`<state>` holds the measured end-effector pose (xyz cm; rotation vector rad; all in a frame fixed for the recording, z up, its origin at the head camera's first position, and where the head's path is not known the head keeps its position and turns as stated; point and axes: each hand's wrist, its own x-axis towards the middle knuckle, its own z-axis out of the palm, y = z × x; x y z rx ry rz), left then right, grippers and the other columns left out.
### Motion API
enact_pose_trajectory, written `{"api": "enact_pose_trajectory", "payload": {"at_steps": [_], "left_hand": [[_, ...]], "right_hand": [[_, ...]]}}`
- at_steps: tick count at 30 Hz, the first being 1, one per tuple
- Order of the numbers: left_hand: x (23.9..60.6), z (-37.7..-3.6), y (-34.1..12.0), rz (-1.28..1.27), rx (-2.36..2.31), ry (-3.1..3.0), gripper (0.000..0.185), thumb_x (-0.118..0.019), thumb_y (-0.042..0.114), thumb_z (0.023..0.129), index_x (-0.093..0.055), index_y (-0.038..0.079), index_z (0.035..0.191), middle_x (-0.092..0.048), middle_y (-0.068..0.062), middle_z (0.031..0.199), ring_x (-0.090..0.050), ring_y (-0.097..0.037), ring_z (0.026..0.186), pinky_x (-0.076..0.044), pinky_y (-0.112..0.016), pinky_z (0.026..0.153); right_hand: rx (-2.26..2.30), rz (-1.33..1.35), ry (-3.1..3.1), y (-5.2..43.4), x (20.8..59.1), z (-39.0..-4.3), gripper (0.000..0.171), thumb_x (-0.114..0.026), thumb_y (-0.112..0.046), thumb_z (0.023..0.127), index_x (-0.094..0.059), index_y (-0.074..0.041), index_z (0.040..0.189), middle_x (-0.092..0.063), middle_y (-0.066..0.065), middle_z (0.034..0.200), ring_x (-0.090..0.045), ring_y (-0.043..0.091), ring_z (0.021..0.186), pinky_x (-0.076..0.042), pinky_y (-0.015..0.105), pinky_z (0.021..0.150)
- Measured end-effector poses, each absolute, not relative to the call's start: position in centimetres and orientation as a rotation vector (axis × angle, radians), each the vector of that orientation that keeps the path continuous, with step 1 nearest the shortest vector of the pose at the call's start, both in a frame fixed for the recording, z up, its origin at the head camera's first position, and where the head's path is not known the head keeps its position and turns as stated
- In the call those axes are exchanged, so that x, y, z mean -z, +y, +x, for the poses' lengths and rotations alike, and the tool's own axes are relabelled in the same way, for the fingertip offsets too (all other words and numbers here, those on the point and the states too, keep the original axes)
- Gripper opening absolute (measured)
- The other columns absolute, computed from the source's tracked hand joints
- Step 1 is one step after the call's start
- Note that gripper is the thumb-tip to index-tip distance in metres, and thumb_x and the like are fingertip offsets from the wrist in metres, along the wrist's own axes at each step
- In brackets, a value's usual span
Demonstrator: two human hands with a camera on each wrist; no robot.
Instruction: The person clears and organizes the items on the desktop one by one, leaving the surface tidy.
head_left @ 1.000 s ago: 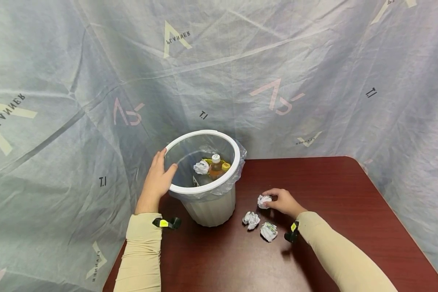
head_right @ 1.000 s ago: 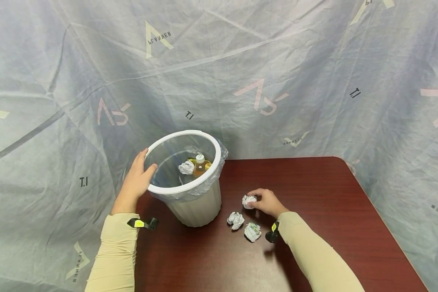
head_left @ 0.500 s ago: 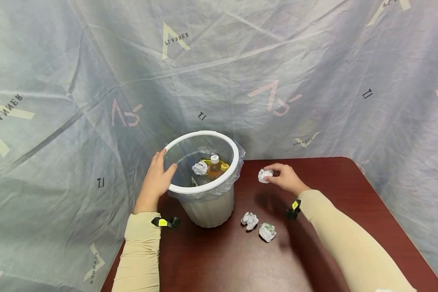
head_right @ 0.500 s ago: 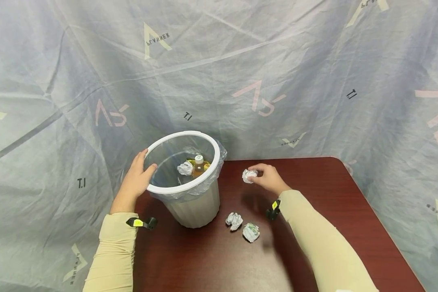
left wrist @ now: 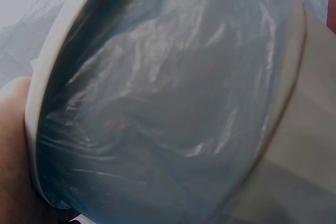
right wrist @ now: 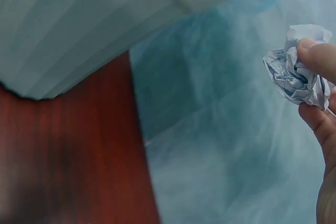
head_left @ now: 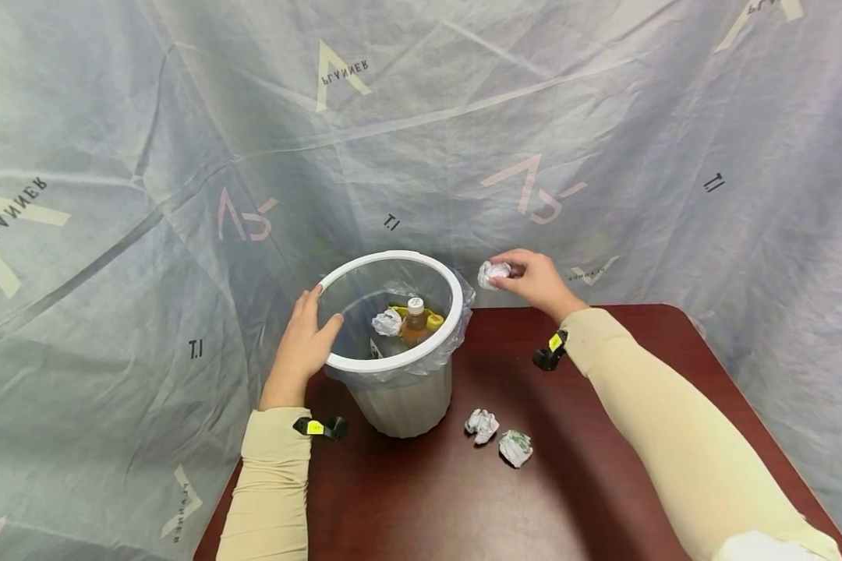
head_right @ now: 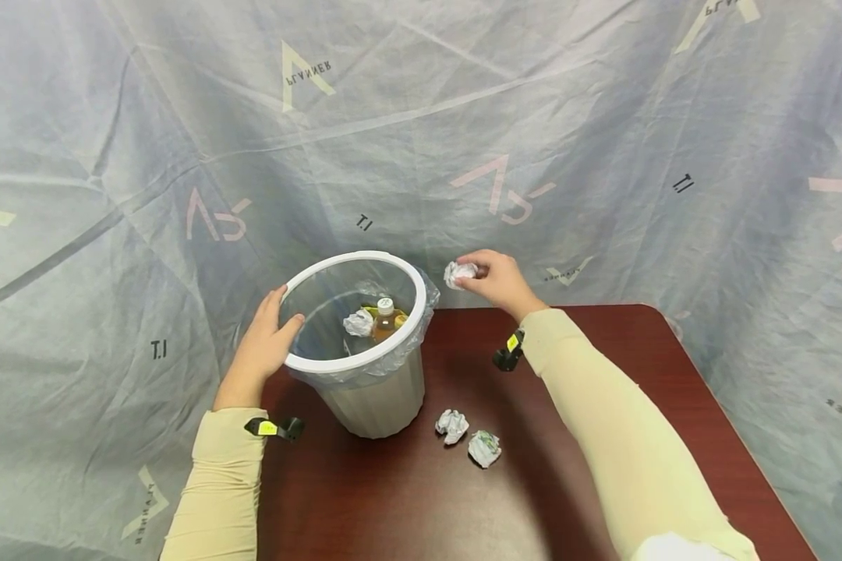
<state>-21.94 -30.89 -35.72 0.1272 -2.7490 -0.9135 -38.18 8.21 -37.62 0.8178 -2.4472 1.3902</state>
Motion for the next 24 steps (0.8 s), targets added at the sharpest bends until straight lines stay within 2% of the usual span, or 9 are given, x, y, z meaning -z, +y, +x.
{"api": "enact_pose_trajectory", "payload": {"at_steps": [5, 9, 13, 24], "left_hand": [[35.7, -21.9, -30.9, 0.127, 0.913, -2.756, 0.072, -0.048, 0.037, 0.103, -0.015, 0.016, 0.164, -0.006, -0.019, 0.169, -0.015, -0.046, 0.151, -0.019, -0.065, 0.117], [35.6, -21.9, -30.8, 0.128, 0.911, -2.761, 0.073, -0.047, 0.039, 0.103, -0.013, 0.017, 0.164, -0.005, -0.018, 0.169, -0.013, -0.045, 0.152, -0.018, -0.065, 0.117], [35.7, -21.9, -30.8, 0.131, 0.904, -2.766, 0.073, -0.046, 0.039, 0.103, -0.013, 0.016, 0.164, -0.005, -0.018, 0.169, -0.013, -0.045, 0.152, -0.018, -0.065, 0.118], [35.8, -22.0, -31.0, 0.134, 0.909, -2.766, 0.073, -0.046, 0.04, 0.103, -0.013, 0.018, 0.164, -0.006, -0.018, 0.169, -0.015, -0.045, 0.152, -0.019, -0.065, 0.117]], "right_hand": [[-1.388, 0.846, -2.449, 6.4, 35.0, -38.1, 0.038, -0.082, -0.017, 0.086, -0.074, -0.01, 0.122, -0.067, 0.007, 0.125, -0.069, 0.023, 0.104, -0.057, 0.031, 0.083], [-1.399, 0.925, -2.381, 4.5, 33.6, -37.8, 0.037, -0.083, -0.013, 0.085, -0.074, -0.006, 0.121, -0.067, 0.011, 0.125, -0.068, 0.025, 0.105, -0.056, 0.037, 0.09], [-1.379, 1.014, -2.341, 2.5, 32.7, -37.3, 0.039, -0.084, -0.012, 0.084, -0.074, -0.004, 0.12, -0.068, 0.013, 0.123, -0.068, 0.027, 0.104, -0.056, 0.036, 0.091], [-1.379, 1.115, -2.446, -1.6, 32.5, -35.5, 0.038, -0.082, -0.019, 0.087, -0.073, -0.011, 0.123, -0.066, 0.005, 0.128, -0.065, 0.02, 0.106, -0.055, 0.036, 0.092]]}}
